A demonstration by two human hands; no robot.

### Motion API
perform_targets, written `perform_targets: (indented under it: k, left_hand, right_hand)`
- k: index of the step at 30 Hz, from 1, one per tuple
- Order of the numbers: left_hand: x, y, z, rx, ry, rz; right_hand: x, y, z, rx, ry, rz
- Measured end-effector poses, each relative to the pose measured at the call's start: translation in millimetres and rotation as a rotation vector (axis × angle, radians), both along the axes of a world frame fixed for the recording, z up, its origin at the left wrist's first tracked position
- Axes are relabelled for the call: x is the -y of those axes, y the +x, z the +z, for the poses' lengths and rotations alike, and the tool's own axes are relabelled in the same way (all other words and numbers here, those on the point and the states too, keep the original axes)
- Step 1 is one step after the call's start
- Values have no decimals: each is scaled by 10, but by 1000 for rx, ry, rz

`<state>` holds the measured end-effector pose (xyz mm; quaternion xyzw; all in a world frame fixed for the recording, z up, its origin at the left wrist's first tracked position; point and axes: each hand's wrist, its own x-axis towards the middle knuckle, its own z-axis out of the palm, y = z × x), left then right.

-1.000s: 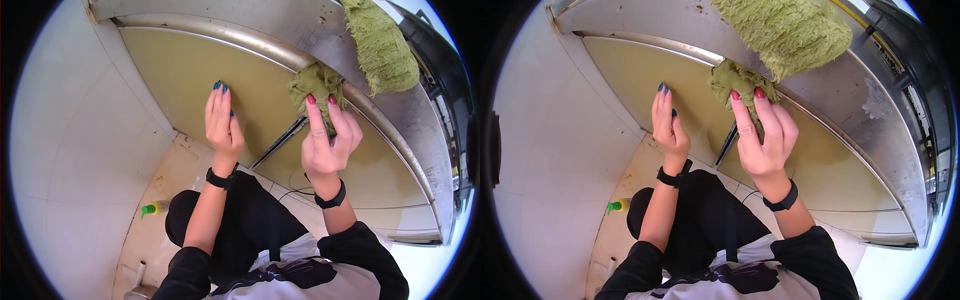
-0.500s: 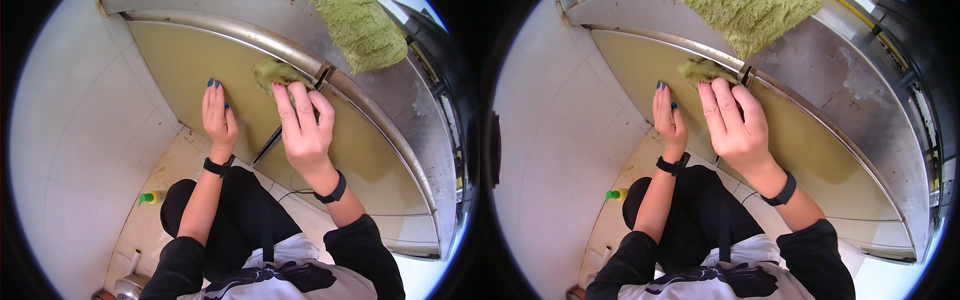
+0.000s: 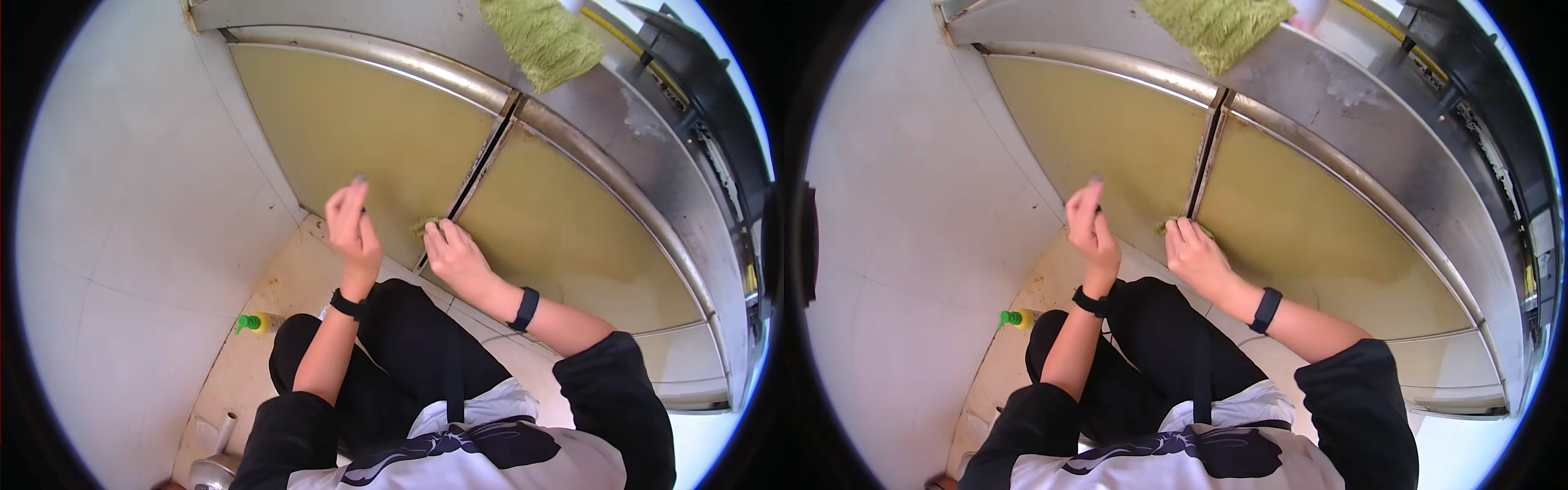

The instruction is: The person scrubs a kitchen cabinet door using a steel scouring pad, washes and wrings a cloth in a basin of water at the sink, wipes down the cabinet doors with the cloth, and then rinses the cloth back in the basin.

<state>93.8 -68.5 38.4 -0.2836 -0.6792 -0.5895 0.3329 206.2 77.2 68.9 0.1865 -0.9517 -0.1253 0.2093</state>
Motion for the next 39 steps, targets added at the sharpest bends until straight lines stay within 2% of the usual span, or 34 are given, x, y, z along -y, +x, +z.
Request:
perform_targets:
  k: [2,4,6,7,8,10,13,14,16,18,19,21,23,25,27,28,29,31,32,34,36,39]
  left_hand:
    - [37,103,191,71,-10,-243]
    - [56,242,396,157,-10,-508]
    - [45,388,524,330,59,-785]
    - [32,497,571,518,188,-971]
    - [35,519,587,468,169,-1015]
    - [97,570,682,534,220,-1107]
    - [226,618,783,775,402,-1282]
    - [268,566,832,807,479,-1350]
    - [315,416,786,845,621,-1464]
    - [382,242,531,899,694,-1559]
    - [415,153,404,928,730,-1605]
    - [424,-6,98,1018,789,-1581]
    - [463,-143,-193,1156,825,-1474]
    - [543,-208,-411,1238,815,-1372]
    - [599,-344,-555,1222,768,-1329]
    - [625,-392,-532,1157,850,-1511]
    - [640,-380,-525,1130,825,-1400]
    - [654,-256,-282,1068,762,-1178]
    - [672,-222,-219,1089,769,-1100]
    - [730,-282,-345,1036,658,-1111]
    - [757,-313,-437,1032,540,-1153]
    - [860,-249,-294,1074,414,-1251]
  right_hand:
    - [66,92,173,162,-133,-42]
    - [101,153,569,228,-362,40]
    - [164,178,870,169,-500,169]
    - [195,191,1019,142,-562,237]
    - [287,208,1186,88,-617,264]
    - [434,231,1440,21,-626,249]
    - [606,346,2014,152,-642,203]
    - [616,370,2271,50,-592,258]
    - [537,316,2595,-227,-439,206]
    - [563,169,2633,-512,-270,-56]
    - [541,67,2607,-558,-235,-130]
    - [497,-138,2556,-638,-166,-284]
    - [443,-189,2512,-618,-210,-322]
    - [407,-89,2548,-786,-169,-236]
    - [462,110,2544,-694,-568,-77]
    - [483,228,2534,-654,-741,0]
    - [465,369,2521,-614,-861,72]
    - [443,687,2483,-346,-954,98]
    - [469,760,2407,-269,-925,22]
    - [521,780,2124,-72,-1059,-168]
    - [466,679,1770,152,-1100,-232]
    - [324,437,1124,333,-1179,-184]
